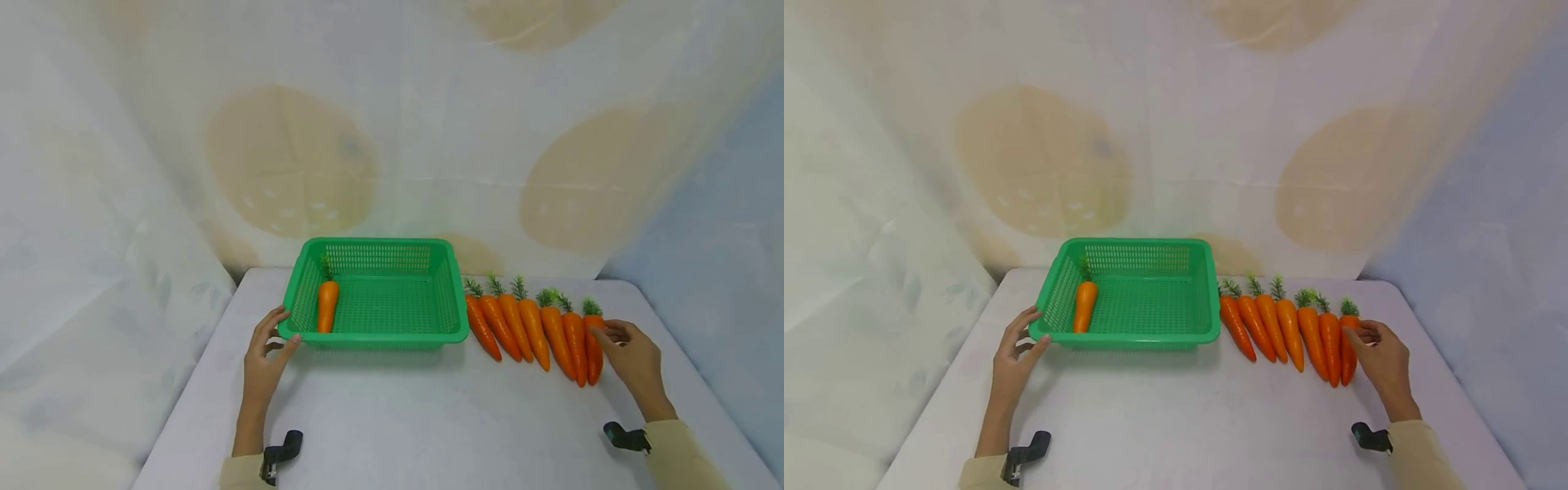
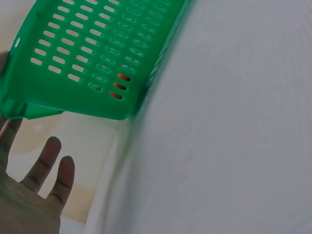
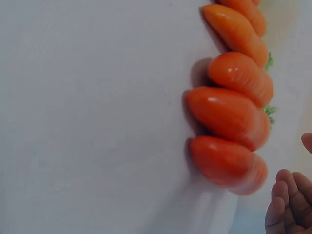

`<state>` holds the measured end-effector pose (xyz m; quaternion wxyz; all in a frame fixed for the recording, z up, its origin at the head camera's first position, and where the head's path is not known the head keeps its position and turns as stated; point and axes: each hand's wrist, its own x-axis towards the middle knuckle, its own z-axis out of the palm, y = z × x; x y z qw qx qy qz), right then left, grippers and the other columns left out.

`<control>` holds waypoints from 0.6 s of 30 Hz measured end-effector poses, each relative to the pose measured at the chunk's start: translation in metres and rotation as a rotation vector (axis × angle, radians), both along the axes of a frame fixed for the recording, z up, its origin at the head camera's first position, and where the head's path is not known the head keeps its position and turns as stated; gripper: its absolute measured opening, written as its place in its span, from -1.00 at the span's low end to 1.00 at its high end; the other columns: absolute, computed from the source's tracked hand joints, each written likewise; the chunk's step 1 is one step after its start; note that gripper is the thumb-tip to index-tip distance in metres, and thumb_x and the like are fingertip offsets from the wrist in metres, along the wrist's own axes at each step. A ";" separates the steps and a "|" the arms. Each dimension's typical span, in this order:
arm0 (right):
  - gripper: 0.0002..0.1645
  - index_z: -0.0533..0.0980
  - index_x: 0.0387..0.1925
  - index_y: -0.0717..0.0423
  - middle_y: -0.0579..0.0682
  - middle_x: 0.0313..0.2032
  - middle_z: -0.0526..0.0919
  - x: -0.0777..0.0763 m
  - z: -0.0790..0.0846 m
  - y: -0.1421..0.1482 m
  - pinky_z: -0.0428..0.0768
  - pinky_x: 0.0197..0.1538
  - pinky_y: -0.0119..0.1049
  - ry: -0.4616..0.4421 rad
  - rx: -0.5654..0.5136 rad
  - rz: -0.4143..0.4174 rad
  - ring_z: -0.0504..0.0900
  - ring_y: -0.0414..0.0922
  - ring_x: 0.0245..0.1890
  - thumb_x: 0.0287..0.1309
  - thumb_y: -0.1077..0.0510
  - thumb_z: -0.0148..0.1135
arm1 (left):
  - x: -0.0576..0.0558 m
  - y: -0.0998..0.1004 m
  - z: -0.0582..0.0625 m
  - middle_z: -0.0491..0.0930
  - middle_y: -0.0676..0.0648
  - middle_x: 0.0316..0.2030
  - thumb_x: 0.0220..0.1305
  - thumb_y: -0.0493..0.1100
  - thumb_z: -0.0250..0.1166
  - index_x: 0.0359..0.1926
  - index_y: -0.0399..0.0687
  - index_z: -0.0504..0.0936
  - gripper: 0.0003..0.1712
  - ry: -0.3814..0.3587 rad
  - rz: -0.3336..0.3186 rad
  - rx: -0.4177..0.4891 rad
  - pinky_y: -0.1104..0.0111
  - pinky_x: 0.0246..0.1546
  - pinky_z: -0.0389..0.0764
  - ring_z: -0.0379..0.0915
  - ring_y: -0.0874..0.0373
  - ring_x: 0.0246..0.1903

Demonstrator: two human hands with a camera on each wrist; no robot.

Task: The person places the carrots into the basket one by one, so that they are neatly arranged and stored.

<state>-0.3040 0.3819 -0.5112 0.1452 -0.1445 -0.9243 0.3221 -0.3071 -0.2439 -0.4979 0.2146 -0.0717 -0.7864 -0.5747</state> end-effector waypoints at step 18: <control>0.07 0.31 0.21 0.53 0.48 0.04 0.48 -0.005 -0.009 0.019 0.58 -0.13 0.08 -0.331 -0.075 -0.040 0.50 0.30 -0.05 0.30 -0.45 0.01 | -0.003 0.000 -0.001 0.30 -0.12 0.41 0.32 -0.30 0.35 0.32 -0.23 0.48 -0.44 0.018 -0.016 0.014 0.33 -0.09 0.48 0.36 0.12 -0.03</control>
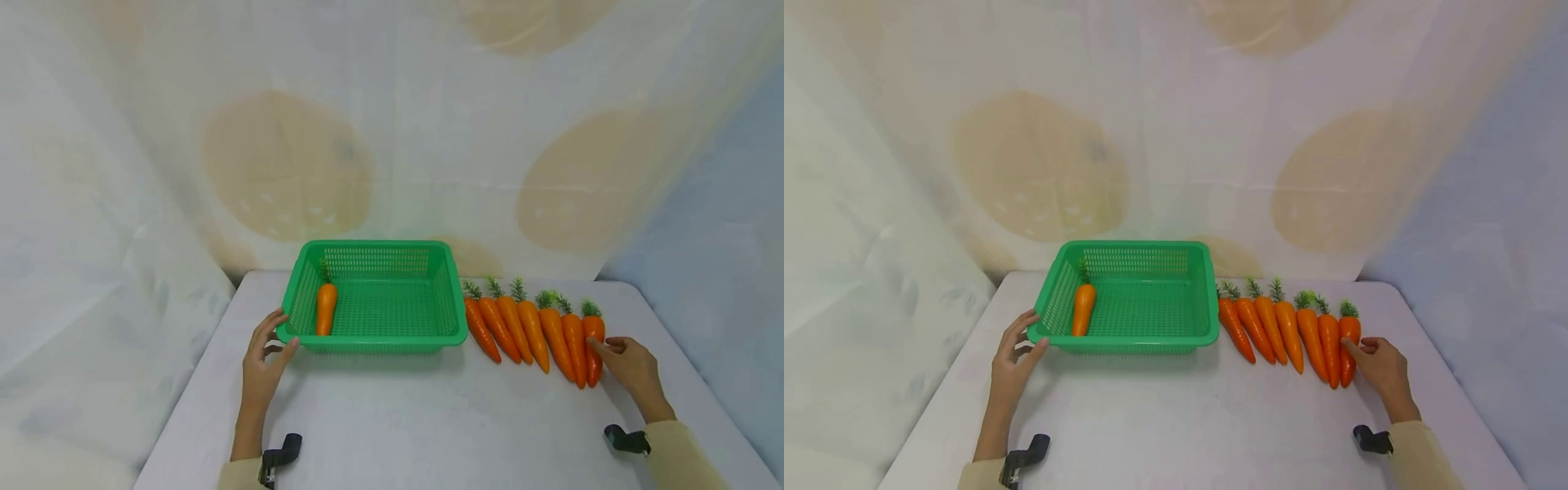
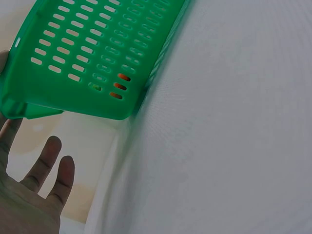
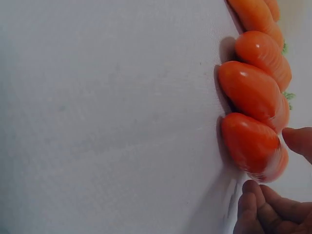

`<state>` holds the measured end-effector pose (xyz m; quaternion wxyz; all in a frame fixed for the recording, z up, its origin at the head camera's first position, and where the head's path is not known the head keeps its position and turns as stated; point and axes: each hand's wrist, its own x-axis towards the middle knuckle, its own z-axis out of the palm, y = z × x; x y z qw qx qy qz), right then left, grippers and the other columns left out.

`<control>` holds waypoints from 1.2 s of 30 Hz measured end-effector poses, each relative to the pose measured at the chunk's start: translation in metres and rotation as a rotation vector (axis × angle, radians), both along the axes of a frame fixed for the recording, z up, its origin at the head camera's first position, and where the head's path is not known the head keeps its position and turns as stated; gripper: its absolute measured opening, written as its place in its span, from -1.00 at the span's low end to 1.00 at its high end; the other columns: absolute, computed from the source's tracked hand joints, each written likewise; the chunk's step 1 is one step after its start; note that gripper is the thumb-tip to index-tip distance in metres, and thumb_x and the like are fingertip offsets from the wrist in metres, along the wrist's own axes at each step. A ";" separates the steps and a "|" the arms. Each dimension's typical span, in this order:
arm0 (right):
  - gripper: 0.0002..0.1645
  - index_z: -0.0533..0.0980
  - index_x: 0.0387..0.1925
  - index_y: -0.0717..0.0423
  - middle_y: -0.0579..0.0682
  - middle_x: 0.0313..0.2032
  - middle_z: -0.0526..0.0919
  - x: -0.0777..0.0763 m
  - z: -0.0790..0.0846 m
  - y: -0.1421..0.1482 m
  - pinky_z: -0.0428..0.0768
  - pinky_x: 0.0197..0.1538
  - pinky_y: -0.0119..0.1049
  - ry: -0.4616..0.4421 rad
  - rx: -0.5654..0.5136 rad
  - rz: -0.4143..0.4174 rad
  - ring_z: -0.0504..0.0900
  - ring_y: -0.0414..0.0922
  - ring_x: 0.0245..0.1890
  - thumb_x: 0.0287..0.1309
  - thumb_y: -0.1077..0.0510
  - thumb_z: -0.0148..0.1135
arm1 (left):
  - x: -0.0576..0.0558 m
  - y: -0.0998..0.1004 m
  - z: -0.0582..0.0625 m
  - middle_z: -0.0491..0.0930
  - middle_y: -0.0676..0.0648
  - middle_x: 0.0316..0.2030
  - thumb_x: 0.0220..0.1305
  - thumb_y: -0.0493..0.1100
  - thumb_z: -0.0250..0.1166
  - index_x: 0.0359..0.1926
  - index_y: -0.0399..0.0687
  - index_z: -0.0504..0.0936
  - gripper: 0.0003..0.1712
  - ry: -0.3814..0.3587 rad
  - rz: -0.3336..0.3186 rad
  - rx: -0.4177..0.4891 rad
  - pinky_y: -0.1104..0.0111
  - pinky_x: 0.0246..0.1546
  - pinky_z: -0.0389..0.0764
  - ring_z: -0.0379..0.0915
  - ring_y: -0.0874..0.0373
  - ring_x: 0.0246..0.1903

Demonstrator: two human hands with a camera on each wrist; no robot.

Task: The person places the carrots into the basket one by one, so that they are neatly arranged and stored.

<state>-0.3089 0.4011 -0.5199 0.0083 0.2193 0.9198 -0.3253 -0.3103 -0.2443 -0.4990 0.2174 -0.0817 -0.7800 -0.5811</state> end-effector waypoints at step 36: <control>-0.05 0.30 0.28 0.50 0.47 0.06 0.47 -0.004 0.020 -0.005 0.60 -0.15 0.03 0.014 -0.041 -0.120 0.48 0.26 -0.08 0.37 -0.33 0.03 | 0.000 0.001 0.000 0.32 -0.08 0.40 0.31 -0.28 0.36 0.32 -0.18 0.50 -0.44 0.001 0.013 0.003 0.18 -0.08 0.49 0.37 0.12 -0.02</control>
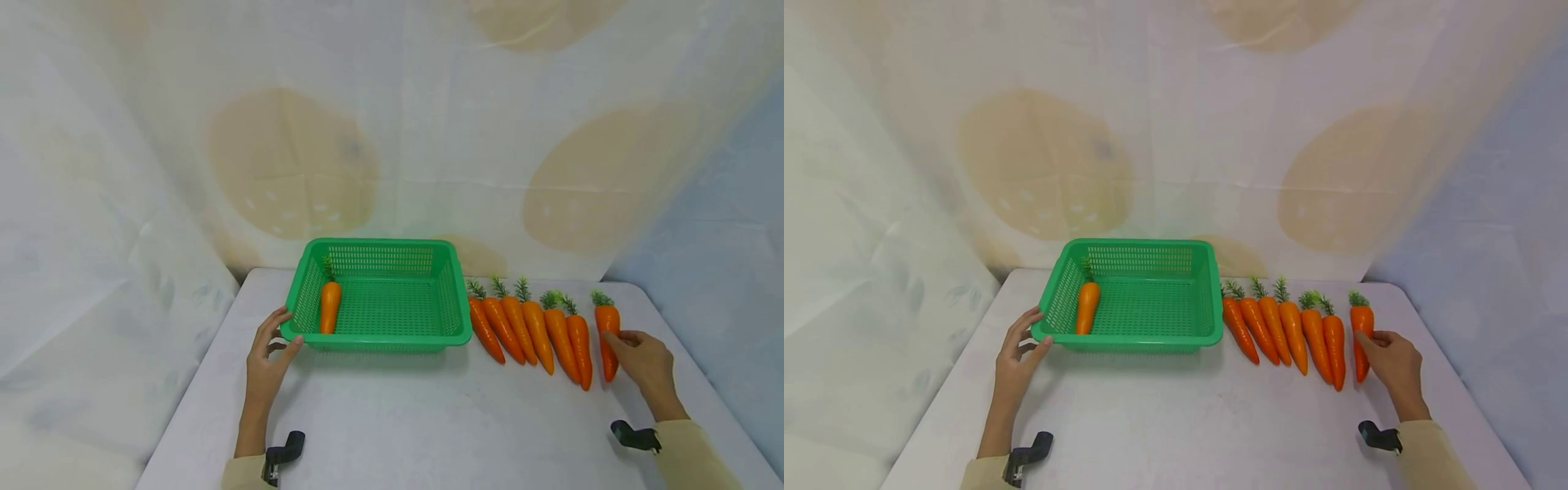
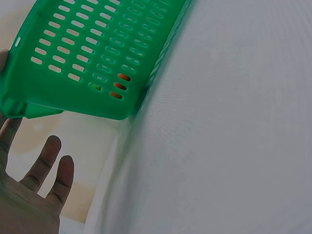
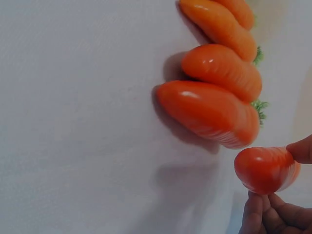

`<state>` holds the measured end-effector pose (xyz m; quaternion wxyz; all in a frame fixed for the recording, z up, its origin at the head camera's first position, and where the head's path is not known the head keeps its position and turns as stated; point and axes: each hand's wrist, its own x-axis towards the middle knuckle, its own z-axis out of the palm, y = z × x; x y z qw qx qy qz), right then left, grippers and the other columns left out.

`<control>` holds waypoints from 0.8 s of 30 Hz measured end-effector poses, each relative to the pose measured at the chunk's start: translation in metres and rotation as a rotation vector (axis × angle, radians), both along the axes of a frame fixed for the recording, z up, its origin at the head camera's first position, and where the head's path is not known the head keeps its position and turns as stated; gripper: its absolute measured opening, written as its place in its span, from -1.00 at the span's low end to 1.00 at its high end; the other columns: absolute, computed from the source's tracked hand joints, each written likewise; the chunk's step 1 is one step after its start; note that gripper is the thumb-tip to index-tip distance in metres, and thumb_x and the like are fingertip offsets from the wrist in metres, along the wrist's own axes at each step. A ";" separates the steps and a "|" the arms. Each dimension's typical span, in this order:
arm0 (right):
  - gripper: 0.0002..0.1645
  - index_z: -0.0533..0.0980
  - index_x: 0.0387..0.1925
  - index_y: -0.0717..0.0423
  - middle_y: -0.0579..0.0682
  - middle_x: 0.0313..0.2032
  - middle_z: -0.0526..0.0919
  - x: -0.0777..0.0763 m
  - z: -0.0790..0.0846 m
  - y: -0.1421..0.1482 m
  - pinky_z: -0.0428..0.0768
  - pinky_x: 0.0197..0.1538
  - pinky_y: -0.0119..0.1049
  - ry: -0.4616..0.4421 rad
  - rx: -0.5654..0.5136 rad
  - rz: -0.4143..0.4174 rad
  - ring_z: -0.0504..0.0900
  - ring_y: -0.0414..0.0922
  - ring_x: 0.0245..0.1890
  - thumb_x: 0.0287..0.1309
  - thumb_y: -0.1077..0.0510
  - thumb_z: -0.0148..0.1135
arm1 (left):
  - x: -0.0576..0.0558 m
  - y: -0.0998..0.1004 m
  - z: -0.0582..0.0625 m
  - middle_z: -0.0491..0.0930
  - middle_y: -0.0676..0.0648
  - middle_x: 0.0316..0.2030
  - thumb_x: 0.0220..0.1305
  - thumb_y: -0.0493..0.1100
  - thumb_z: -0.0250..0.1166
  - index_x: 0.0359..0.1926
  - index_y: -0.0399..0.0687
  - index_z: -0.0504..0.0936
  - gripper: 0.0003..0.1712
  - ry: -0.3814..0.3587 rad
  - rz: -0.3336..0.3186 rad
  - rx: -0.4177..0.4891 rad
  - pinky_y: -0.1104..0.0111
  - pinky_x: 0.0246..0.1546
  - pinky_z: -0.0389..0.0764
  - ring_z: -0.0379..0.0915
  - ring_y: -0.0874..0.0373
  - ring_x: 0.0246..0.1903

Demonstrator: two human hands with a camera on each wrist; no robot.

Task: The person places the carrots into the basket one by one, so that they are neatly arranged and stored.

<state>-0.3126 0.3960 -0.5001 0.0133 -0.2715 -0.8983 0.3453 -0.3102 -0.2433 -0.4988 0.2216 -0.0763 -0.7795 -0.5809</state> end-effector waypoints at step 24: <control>0.03 0.34 0.27 0.48 0.45 0.10 0.51 -0.001 0.026 -0.024 0.54 -0.22 -0.04 0.069 0.006 0.039 0.49 0.25 -0.05 0.30 -0.42 0.04 | 0.000 0.000 0.001 0.32 -0.09 0.40 0.31 -0.28 0.36 0.31 -0.21 0.49 -0.44 -0.004 -0.004 0.011 0.20 -0.08 0.48 0.37 0.01 -0.02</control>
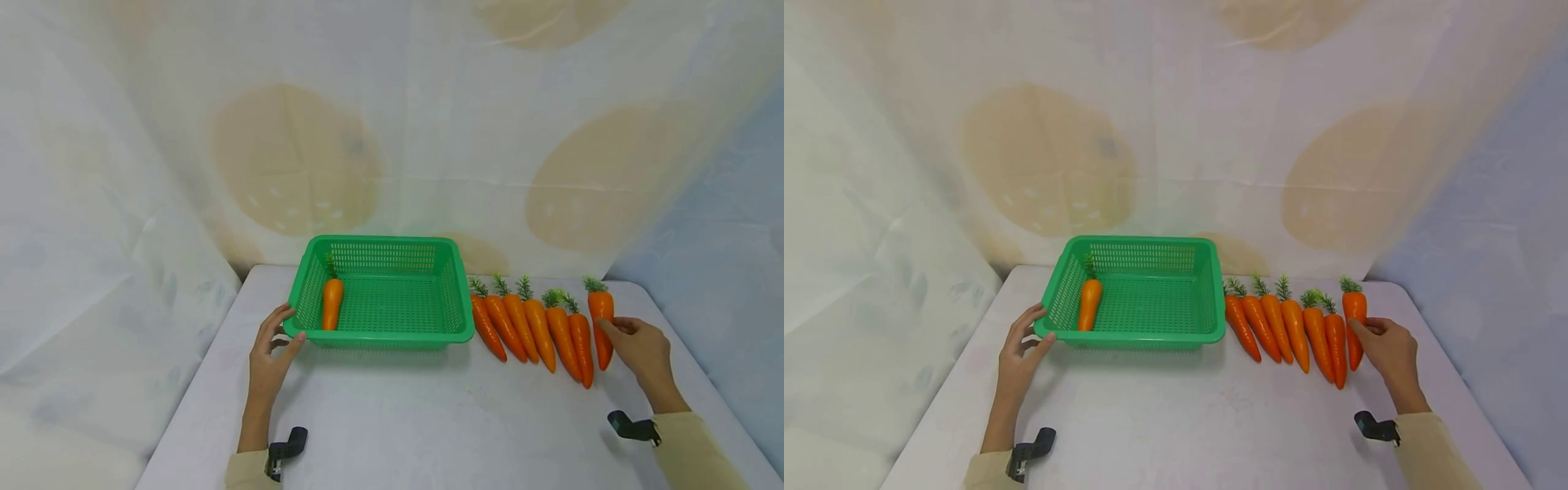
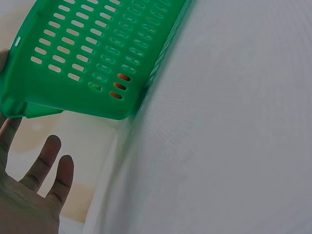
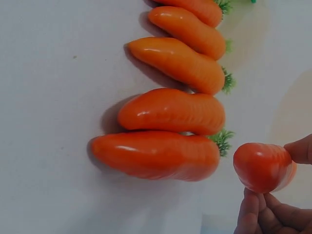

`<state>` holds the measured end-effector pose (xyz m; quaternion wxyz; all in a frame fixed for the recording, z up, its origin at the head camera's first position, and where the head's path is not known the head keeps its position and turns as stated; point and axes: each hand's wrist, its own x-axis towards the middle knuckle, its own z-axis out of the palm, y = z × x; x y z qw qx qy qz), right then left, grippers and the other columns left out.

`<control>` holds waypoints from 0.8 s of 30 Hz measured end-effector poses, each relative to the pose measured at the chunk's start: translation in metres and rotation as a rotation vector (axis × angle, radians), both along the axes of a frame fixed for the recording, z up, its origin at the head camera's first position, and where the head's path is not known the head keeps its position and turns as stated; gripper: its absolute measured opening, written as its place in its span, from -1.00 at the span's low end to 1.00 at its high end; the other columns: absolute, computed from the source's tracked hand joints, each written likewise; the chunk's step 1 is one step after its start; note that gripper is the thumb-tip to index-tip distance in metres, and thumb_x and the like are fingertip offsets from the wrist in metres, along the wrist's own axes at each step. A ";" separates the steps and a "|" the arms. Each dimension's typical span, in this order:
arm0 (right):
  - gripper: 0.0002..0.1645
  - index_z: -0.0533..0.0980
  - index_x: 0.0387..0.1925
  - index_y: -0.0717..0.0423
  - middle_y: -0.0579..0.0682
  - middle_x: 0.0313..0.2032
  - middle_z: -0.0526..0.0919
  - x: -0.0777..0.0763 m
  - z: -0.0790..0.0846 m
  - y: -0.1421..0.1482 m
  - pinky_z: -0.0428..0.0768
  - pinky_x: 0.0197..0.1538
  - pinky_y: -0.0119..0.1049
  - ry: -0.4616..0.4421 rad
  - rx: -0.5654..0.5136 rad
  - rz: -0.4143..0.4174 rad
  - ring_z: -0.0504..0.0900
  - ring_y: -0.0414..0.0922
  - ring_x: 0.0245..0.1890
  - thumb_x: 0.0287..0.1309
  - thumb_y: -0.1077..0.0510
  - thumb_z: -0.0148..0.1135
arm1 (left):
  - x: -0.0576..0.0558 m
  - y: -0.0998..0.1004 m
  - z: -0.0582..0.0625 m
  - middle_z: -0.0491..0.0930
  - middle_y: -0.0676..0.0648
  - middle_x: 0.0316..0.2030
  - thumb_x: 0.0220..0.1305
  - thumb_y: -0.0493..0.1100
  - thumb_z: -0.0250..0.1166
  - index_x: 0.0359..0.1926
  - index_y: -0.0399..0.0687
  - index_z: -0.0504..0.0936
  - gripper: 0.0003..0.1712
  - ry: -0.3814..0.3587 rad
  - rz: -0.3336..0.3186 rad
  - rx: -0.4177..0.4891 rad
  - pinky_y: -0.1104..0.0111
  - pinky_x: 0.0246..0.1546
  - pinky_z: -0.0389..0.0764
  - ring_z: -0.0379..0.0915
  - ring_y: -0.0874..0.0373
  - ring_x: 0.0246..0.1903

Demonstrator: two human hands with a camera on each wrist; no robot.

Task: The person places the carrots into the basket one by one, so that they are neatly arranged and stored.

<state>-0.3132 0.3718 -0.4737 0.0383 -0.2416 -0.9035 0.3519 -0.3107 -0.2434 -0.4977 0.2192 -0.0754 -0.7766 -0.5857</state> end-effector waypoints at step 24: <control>-0.01 0.34 0.30 0.46 0.44 0.11 0.48 -0.003 0.025 -0.020 0.55 -0.13 0.08 0.015 -0.027 0.054 0.48 0.26 -0.04 0.34 -0.38 0.03 | 0.000 0.001 0.002 0.32 -0.08 0.41 0.32 -0.27 0.36 0.32 -0.20 0.49 -0.44 -0.004 -0.001 -0.005 0.18 -0.07 0.47 0.37 0.11 -0.04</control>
